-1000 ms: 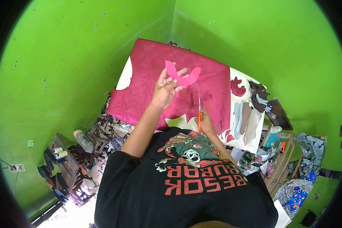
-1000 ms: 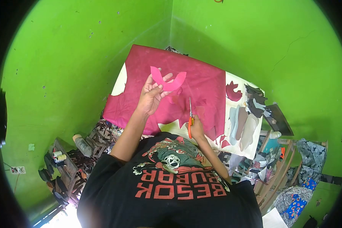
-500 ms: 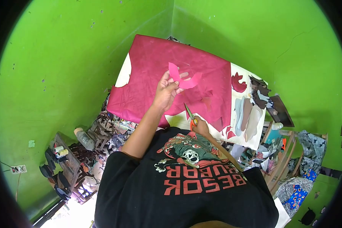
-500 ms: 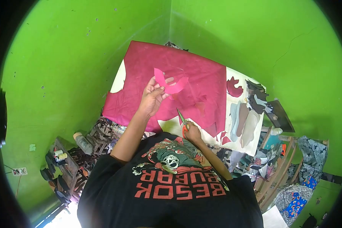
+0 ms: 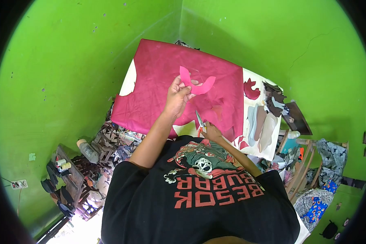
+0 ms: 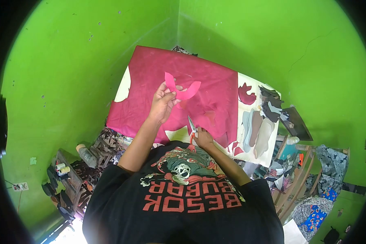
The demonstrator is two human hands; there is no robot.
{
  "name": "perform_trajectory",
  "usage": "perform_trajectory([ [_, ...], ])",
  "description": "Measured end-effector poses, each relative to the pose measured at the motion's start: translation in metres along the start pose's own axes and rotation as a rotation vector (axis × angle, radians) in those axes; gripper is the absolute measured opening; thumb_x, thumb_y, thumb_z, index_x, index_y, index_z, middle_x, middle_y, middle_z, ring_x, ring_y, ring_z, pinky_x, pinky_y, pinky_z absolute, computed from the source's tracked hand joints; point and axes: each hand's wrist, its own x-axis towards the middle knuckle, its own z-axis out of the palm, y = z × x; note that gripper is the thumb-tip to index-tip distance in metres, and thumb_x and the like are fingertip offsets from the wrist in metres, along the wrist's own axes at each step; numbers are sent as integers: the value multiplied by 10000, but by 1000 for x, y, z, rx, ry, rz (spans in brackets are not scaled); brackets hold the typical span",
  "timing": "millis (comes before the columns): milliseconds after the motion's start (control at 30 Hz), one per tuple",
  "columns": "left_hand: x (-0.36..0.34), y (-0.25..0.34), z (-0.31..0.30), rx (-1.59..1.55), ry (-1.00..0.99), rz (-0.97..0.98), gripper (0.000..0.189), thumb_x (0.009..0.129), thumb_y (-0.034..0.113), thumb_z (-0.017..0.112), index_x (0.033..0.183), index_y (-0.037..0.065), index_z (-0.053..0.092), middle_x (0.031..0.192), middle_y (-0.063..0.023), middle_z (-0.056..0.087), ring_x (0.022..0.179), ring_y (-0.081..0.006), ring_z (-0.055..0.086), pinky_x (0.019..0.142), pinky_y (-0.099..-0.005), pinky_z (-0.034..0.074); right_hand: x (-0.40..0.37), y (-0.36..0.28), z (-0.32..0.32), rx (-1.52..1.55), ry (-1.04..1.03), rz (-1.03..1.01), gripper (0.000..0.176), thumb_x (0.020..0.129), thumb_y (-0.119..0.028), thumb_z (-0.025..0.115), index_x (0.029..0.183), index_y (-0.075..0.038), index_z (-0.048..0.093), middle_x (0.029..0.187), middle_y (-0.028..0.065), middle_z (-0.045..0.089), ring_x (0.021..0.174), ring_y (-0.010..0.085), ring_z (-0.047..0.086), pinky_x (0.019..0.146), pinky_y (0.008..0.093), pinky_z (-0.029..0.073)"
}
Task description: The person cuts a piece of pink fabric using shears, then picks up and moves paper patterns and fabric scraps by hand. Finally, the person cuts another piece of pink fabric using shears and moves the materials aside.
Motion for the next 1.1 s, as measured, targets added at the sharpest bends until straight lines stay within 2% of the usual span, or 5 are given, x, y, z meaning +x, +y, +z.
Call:
perform_trajectory([
  [133, 14, -42, -9, 49, 54, -47, 429, 948, -83, 512, 1352, 55, 474, 1222, -118, 653, 1110, -241, 677, 898, -373, 587, 5, 2, -8, 178, 40, 77, 628, 906, -442, 699, 1300, -17, 459, 1066, 262, 674, 903, 438, 703, 781, 518, 570],
  [300, 13, -140, -43, 196, 121, -409, 465, 914, -121, 512, 1351, 21, 439, 1171, -160, 646, 1034, -276, 691, 895, -385, 612, -17, -34, -74, 1765, -135, 396, 553, 1007, -492, 566, 1325, -47, 483, 958, 98, 639, 776, 202, 659, 678, 342, 580],
  [633, -2, -199, -44, 372, 122, -396, 417, 917, -119, 536, 1296, 52, 507, 1158, -115, 678, 943, -195, 683, 741, -308, 581, -39, -4, -50, 1836, 159, 411, 440, 1015, -368, 524, 1336, -69, 481, 1236, 139, 596, 1004, 250, 638, 783, 410, 581],
  [800, -4, -206, -23, 327, 40, -545, 339, 963, -69, 513, 1277, 57, 525, 1139, -94, 673, 878, -175, 664, 755, -301, 583, -45, 4, -48, 1832, 371, 495, 194, 944, -175, 724, 1077, -94, 609, 955, 49, 690, 761, 169, 694, 681, 324, 574],
  [1100, 5, -251, -31, 575, -63, -734, 305, 1031, 241, 547, 1284, 76, 594, 1165, -82, 651, 1029, -190, 618, 854, -364, 517, -41, 68, -44, 1856, 493, 582, 141, 967, -126, 680, 1086, -86, 617, 938, 51, 674, 776, 219, 710, 689, 344, 597],
])
